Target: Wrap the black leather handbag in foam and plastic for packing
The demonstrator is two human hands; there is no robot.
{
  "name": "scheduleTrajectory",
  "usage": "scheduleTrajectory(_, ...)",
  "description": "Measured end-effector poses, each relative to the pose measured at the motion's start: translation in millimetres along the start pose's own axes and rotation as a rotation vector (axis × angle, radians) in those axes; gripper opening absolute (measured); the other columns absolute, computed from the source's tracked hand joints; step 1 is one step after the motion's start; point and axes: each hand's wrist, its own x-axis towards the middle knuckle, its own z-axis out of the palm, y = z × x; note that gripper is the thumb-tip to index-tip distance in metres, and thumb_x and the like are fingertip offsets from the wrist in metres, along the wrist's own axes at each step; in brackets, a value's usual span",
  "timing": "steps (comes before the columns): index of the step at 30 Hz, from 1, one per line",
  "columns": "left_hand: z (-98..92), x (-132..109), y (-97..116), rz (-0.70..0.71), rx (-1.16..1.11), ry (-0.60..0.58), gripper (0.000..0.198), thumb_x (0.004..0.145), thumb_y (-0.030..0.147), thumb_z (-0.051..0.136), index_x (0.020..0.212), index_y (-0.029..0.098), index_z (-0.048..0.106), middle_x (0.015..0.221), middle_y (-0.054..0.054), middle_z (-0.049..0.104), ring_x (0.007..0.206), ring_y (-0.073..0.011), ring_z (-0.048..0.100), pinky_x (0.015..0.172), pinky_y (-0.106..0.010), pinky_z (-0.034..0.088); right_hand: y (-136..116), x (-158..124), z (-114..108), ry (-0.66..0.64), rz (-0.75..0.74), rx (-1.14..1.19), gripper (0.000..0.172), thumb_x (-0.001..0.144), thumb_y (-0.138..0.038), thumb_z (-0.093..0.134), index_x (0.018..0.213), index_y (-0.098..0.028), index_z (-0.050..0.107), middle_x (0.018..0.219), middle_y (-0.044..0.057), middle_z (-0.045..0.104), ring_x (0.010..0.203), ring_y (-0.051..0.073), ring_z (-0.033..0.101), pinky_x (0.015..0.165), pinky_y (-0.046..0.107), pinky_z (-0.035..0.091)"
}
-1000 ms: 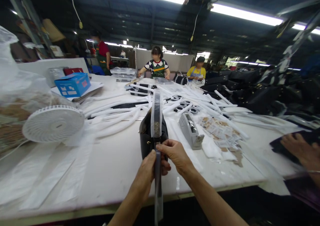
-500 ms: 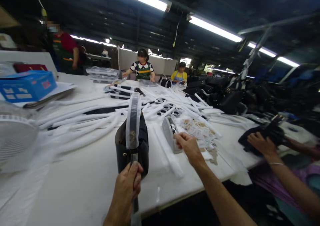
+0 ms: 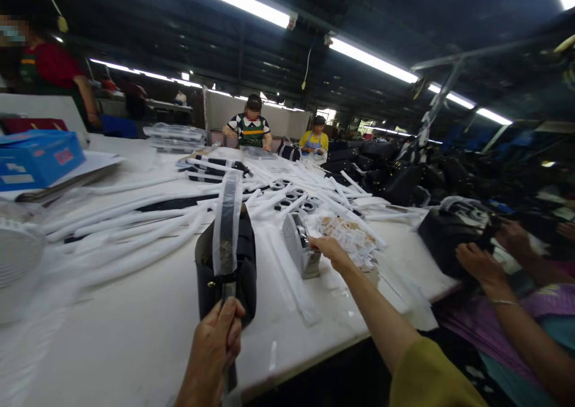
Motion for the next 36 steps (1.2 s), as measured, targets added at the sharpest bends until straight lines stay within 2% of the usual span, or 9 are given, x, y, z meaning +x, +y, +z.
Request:
scheduleTrajectory(5, -1.6, 3, -2, 0.000, -0.008, -0.005, 0.058, 0.059, 0.069, 0.075, 0.070, 0.017, 0.054, 0.045, 0.013, 0.029, 0.036, -0.0006, 0.019, 0.034, -0.013, 0.015, -6, -5, 5, 0.020, -0.032, 0.156, 0.021, 0.092, -0.033, 0.061, 0.090, -0.013, 0.064, 0.087, 0.001, 0.066, 0.074, 0.013, 0.064, 0.068, 0.030, 0.054)
scheduleTrajectory(10, 0.7, 3, 0, 0.014, -0.001, -0.002, 0.058, 0.058, 0.070, 0.074, 0.070, 0.017, 0.053, 0.044, 0.013, 0.029, 0.035, -0.0008, 0.019, 0.034, -0.013, 0.015, -13, -17, 2, 0.036, -0.046, 0.301, 0.020, 0.090, -0.029, 0.064, 0.078, -0.013, 0.062, 0.070, -0.003, 0.062, 0.061, 0.010, 0.059, 0.061, 0.026, 0.051)
scheduleTrajectory(12, 2.2, 3, 1, 0.014, -0.003, -0.002, 0.058, 0.057, 0.070, 0.074, 0.069, 0.017, 0.053, 0.044, 0.013, 0.030, 0.034, -0.0008, 0.020, 0.033, -0.013, 0.016, -18, -19, 2, 0.078, -0.063, 0.364, 0.018, 0.083, -0.025, 0.070, 0.072, -0.014, 0.060, 0.063, -0.006, 0.059, 0.056, 0.009, 0.056, 0.059, 0.025, 0.048)
scheduleTrajectory(16, 2.0, 5, -1, 0.011, -0.018, -0.008, 0.057, 0.059, 0.070, 0.073, 0.070, 0.018, 0.052, 0.044, 0.013, 0.029, 0.034, -0.0008, 0.019, 0.033, -0.013, 0.015, -29, -28, -2, 0.168, -0.129, 0.488, 0.024, 0.059, -0.024, 0.080, 0.068, -0.017, 0.058, 0.059, -0.007, 0.058, 0.056, 0.010, 0.056, 0.061, 0.024, 0.047)
scheduleTrajectory(19, 0.4, 6, -3, 0.018, -0.018, -0.007, 0.056, 0.061, 0.069, 0.073, 0.071, 0.017, 0.053, 0.044, 0.013, 0.029, 0.035, -0.0007, 0.018, 0.034, -0.013, 0.014, -28, -44, -9, 0.163, -0.140, 0.523, 0.029, 0.054, -0.029, 0.079, 0.072, -0.019, 0.058, 0.059, -0.006, 0.059, 0.055, 0.012, 0.057, 0.061, 0.026, 0.048)
scheduleTrajectory(25, -0.8, 5, -3, 0.025, -0.003, -0.020, 0.055, 0.063, 0.067, 0.072, 0.071, 0.017, 0.053, 0.045, 0.013, 0.029, 0.036, -0.0012, 0.019, 0.035, -0.013, 0.015, 4, -78, -11, 0.073, -0.015, 0.441, 0.031, 0.051, -0.036, 0.078, 0.066, -0.020, 0.057, 0.050, -0.005, 0.054, 0.047, 0.012, 0.053, 0.057, 0.030, 0.050)
scheduleTrajectory(31, 1.0, 1, 0, 0.042, 0.001, -0.014, 0.051, 0.068, 0.065, 0.070, 0.072, 0.017, 0.052, 0.045, 0.013, 0.030, 0.035, -0.0009, 0.019, 0.035, -0.013, 0.015, 19, -72, -3, 0.039, 0.034, 0.250, 0.024, 0.055, -0.041, 0.070, 0.061, -0.019, 0.062, 0.052, -0.002, 0.057, 0.052, 0.014, 0.053, 0.059, 0.030, 0.047)
scheduleTrajectory(36, 3.0, -1, -4, 0.043, -0.032, -0.027, 0.050, 0.070, 0.066, 0.066, 0.070, 0.018, 0.051, 0.043, 0.013, 0.031, 0.034, -0.0012, 0.016, 0.033, -0.014, 0.012, 25, -72, -16, 0.060, 0.014, 0.000, 0.018, 0.051, -0.036, 0.068, 0.048, -0.021, 0.060, 0.045, 0.001, 0.054, 0.050, 0.017, 0.048, 0.055, 0.032, 0.039)
